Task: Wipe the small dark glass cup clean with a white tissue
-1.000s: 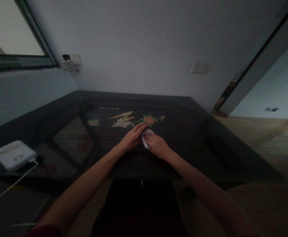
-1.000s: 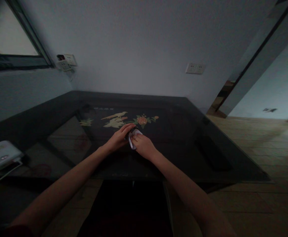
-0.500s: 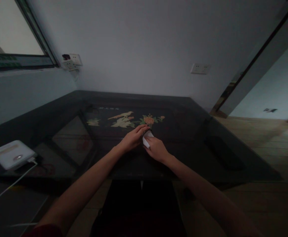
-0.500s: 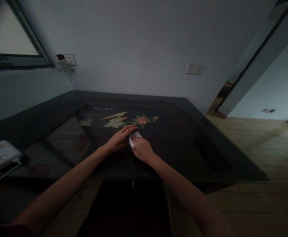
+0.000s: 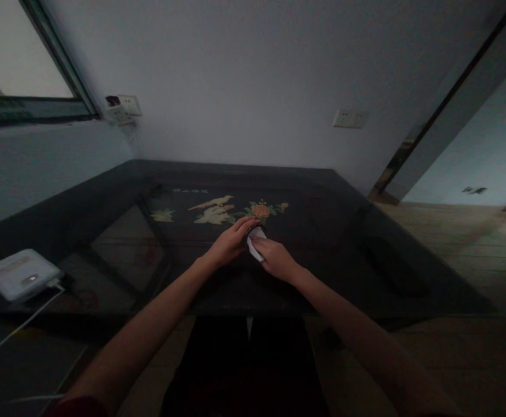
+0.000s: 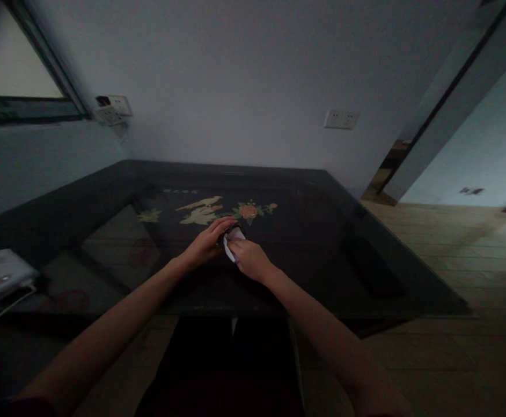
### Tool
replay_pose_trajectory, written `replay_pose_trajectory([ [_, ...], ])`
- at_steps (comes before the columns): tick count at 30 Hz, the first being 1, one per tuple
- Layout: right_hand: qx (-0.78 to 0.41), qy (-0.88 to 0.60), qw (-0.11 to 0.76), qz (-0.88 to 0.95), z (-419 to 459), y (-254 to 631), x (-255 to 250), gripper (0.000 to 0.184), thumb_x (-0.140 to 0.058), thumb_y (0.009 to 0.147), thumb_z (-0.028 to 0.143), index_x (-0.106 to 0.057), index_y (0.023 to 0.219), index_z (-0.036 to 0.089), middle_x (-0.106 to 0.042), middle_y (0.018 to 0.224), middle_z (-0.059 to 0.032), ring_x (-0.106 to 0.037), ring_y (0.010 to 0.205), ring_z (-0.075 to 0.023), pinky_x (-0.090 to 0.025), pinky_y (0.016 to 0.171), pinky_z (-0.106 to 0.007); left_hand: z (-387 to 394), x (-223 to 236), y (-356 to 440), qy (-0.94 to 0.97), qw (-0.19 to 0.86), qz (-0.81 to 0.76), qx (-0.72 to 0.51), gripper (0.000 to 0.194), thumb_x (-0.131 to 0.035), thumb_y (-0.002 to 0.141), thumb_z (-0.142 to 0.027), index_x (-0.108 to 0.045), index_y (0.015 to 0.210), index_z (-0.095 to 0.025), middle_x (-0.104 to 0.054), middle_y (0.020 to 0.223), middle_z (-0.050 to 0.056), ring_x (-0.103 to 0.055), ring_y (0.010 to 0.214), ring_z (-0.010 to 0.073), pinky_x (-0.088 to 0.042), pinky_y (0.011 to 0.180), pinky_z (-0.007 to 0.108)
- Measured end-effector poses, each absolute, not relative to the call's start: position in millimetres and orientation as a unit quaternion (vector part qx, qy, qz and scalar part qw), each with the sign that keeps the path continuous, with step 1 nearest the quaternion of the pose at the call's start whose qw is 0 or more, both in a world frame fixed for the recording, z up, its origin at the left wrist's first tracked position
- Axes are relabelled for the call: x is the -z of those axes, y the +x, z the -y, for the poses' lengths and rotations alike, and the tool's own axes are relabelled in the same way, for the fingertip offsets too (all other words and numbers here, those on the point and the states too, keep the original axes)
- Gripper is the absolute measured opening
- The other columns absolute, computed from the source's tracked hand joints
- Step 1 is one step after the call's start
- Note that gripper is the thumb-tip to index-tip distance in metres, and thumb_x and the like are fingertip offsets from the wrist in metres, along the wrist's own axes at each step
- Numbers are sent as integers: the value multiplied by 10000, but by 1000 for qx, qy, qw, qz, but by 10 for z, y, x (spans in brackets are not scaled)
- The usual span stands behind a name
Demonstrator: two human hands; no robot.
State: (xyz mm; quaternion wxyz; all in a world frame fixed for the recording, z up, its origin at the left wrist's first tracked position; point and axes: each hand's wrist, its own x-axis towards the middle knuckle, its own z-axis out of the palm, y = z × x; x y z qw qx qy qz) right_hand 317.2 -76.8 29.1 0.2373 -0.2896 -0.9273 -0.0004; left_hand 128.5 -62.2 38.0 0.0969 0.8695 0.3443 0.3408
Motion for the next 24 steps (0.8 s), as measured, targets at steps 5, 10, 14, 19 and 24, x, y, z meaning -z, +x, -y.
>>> replay_pose_trajectory([
  [5, 136, -246, 208, 937, 682, 3219, -329, 253, -450, 883, 79, -630, 1055, 118, -686, 1018, -116, -617, 1023, -206, -425, 1030, -369, 593, -403, 1273, 864, 136, -346, -340, 672, -554, 708, -42, -382, 1335, -209, -459, 1339, 123, -462, 1250, 229, -406, 1034, 389],
  [10, 176, -167, 226, 943, 615, 3298, -360, 189, -486, 906, 144, -667, 959, 158, -707, 944, -72, -623, 1002, -196, -490, 951, -349, 572, -434, 1242, 870, 194, -324, -315, 771, -733, 605, -141, -419, 1306, -198, -536, 1258, 111, -531, 1157, 253, -434, 991, 406],
  [14, 201, -166, 231, 937, 630, 3333, -359, 209, -470, 915, 143, -676, 892, 170, -708, 865, -63, -633, 915, -189, -514, 869, -344, 580, -460, 1215, 866, 221, -324, -311, 826, -746, 619, -164, -378, 1357, -208, -507, 1317, 128, -509, 1199, 270, -415, 1011, 434],
  [19, 232, -198, 240, 922, 667, 3319, -414, 231, -450, 914, 133, -675, 866, 145, -693, 798, -72, -622, 806, -197, -510, 771, -337, 567, -448, 1209, 863, 202, -310, -343, 920, -738, 653, -173, -247, 1430, -224, -362, 1439, 152, -377, 1321, 293, -352, 1070, 471],
  [24, 199, -283, 265, 900, 720, 3263, -475, 240, -428, 909, 129, -661, 962, 105, -688, 871, -113, -609, 801, -209, -480, 762, -356, 586, -343, 1378, 833, 148, -327, -421, 851, -705, 686, -169, -254, 1405, -231, -396, 1389, 149, -397, 1298, 281, -386, 1042, 459],
])
